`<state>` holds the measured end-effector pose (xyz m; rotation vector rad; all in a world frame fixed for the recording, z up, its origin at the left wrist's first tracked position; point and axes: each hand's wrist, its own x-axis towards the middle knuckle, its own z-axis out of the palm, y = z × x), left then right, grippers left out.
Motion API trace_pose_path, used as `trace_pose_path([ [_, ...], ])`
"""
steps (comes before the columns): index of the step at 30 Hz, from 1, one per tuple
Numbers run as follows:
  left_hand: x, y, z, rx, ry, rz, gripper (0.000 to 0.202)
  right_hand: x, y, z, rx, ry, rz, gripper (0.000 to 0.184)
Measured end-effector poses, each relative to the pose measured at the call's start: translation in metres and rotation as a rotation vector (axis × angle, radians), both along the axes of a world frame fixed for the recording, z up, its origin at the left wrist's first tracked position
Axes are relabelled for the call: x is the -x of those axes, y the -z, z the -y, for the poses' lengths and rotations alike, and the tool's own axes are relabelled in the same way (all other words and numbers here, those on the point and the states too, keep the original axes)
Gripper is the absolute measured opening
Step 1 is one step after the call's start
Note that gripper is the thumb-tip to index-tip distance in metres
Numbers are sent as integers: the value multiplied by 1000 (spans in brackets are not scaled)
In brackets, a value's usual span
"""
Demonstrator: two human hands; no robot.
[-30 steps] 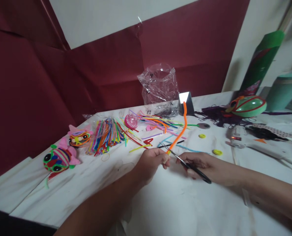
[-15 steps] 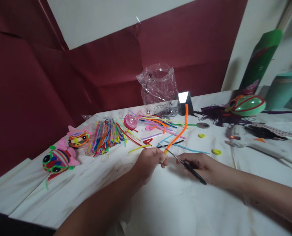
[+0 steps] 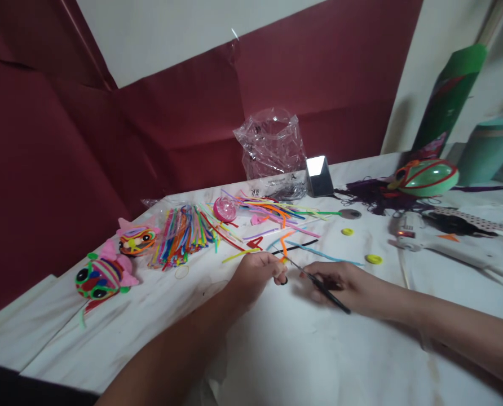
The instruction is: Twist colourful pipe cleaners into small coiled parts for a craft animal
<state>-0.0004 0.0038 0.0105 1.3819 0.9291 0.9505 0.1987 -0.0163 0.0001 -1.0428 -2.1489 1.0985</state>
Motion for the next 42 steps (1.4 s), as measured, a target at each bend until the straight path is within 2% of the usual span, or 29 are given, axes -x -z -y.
trace_pose_path([
  [4,1,0,-2,-25,19,-17,11,0,-3,2,114,-72,-67,38],
  [8,2,-2,1,-41,42,-20,11,-2,-6,3,194,-152,-135,34],
  [16,3,-4,2,-5,127,-73,13,-5,-5,1,167,-165,-96,39],
  [21,3,-2,0,-3,133,-44,13,-3,-5,3,184,-129,-99,40],
  [27,3,-7,1,-30,95,-56,10,-1,-5,3,149,-104,-129,35],
  [32,4,-7,-2,-48,16,-149,8,-3,-7,-1,13,1,-46,31],
  [35,5,-3,-7,-67,-23,-125,11,-16,-5,-14,-88,162,67,34],
  [37,6,0,-11,-81,-60,-106,13,-32,-1,-29,-172,359,211,37],
  [39,8,3,-16,-87,-108,-92,14,-52,3,-44,-255,555,471,37],
  [42,10,8,-21,-88,-163,-57,18,-78,9,-62,-325,673,791,29],
])
